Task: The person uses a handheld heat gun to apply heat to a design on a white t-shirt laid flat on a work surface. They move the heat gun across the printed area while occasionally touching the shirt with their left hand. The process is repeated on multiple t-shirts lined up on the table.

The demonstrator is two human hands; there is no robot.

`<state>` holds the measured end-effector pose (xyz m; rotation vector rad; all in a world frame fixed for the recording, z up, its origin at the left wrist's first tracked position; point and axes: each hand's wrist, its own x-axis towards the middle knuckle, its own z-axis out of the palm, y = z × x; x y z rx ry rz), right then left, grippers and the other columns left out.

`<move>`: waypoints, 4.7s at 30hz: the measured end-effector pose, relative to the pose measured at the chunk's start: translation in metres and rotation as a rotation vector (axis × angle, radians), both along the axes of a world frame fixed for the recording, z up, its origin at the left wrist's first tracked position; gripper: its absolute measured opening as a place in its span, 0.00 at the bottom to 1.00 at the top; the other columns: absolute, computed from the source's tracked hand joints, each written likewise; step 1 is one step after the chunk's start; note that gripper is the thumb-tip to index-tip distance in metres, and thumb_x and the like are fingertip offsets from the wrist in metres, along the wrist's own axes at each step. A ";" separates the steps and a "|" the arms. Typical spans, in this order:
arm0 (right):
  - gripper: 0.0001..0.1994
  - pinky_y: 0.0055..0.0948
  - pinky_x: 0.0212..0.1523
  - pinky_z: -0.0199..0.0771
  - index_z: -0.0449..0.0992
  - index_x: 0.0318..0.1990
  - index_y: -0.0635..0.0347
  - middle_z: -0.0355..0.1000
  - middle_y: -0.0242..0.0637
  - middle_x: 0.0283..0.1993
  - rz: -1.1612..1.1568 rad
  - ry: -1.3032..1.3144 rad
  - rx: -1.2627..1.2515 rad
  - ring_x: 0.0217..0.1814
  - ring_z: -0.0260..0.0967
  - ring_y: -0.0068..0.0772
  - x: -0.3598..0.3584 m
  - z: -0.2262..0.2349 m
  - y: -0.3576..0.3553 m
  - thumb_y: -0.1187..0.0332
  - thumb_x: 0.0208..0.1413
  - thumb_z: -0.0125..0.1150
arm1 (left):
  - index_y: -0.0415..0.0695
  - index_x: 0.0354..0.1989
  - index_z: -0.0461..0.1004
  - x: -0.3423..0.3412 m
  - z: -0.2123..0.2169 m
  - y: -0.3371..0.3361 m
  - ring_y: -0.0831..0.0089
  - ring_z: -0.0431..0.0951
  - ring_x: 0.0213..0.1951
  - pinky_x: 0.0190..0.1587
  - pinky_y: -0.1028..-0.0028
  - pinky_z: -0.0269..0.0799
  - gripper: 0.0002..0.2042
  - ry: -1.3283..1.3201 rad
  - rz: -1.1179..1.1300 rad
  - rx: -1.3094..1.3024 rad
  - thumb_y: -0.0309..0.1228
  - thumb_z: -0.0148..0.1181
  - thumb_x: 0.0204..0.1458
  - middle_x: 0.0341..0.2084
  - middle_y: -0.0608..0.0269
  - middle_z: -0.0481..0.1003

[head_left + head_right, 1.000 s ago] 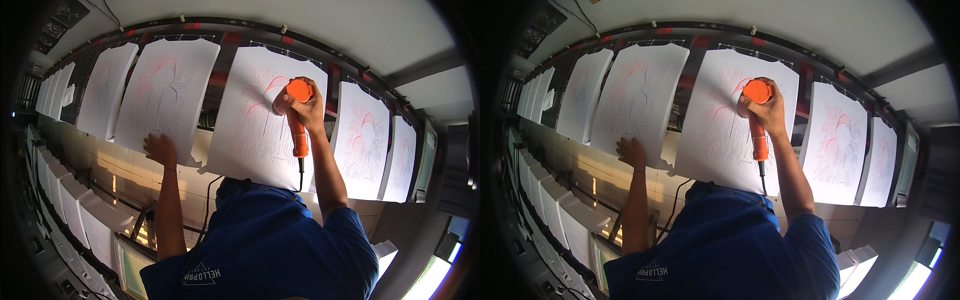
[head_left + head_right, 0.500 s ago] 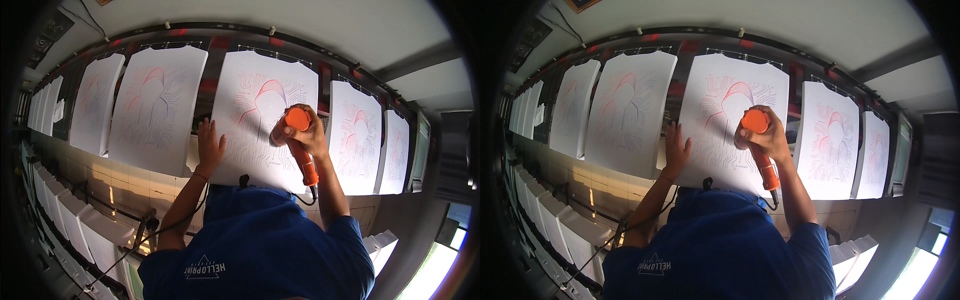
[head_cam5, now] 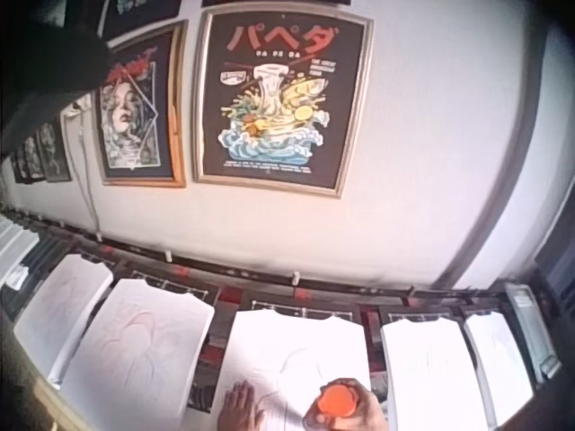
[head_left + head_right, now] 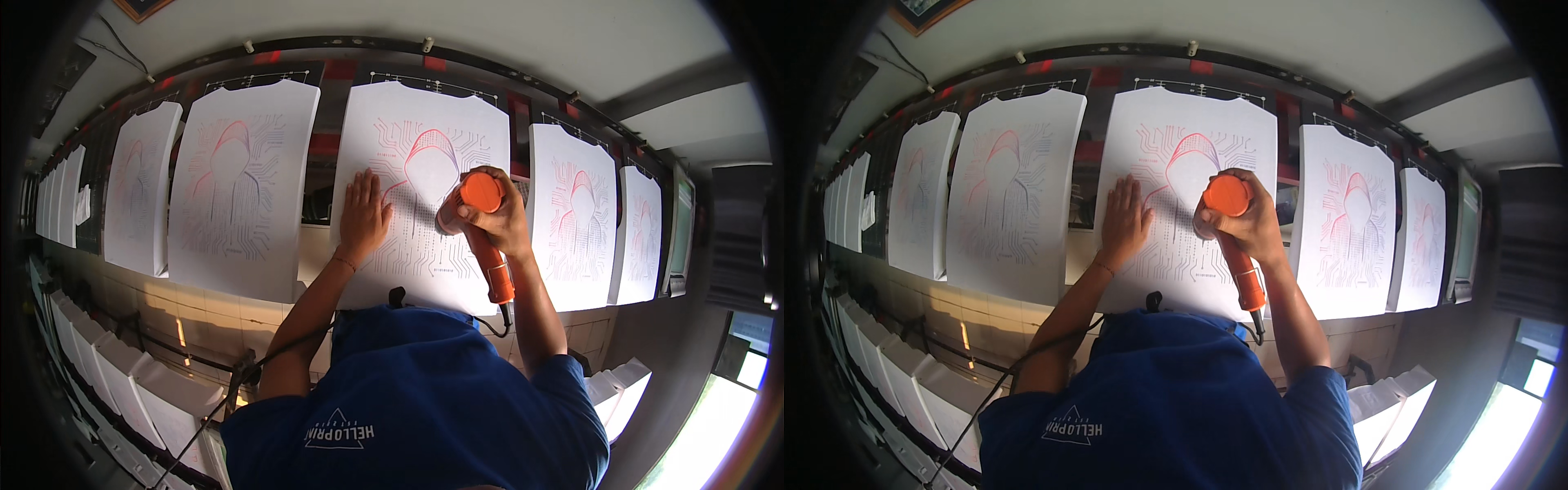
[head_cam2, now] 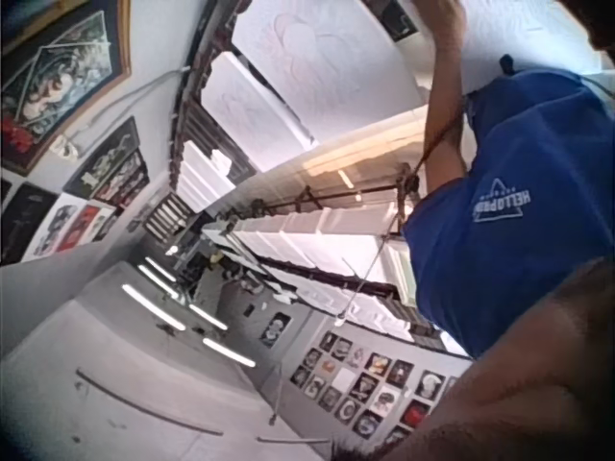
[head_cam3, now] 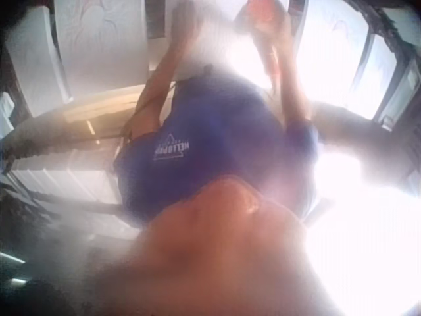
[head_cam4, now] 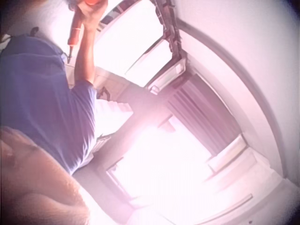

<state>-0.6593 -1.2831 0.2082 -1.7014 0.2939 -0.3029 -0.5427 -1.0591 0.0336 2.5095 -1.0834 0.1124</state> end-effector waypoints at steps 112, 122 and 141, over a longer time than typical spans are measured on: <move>0.33 0.31 0.56 0.73 0.71 0.54 0.68 0.76 0.38 0.47 0.023 -0.086 0.112 0.50 0.73 0.30 0.087 -0.005 -0.155 0.59 0.44 0.82 | 0.32 0.71 0.57 0.089 0.002 -0.084 0.51 0.53 0.75 0.77 0.56 0.45 0.32 -0.041 -0.035 0.029 0.45 0.49 0.67 0.73 0.44 0.56; 0.33 0.31 0.55 0.74 0.72 0.53 0.68 0.77 0.40 0.46 -0.072 -0.039 -0.006 0.50 0.74 0.31 0.099 -0.006 -0.177 0.61 0.43 0.82 | 0.32 0.70 0.58 0.103 -0.004 -0.097 0.53 0.54 0.75 0.77 0.57 0.46 0.32 -0.054 -0.012 0.013 0.44 0.49 0.66 0.72 0.45 0.57; 0.28 0.27 0.55 0.72 0.71 0.49 0.66 0.74 0.35 0.44 0.143 -0.233 0.096 0.47 0.72 0.27 0.187 -0.009 -0.096 0.64 0.45 0.82 | 0.31 0.72 0.54 -0.049 0.009 -0.024 0.44 0.54 0.74 0.75 0.49 0.47 0.34 0.062 0.058 0.004 0.40 0.52 0.64 0.73 0.39 0.54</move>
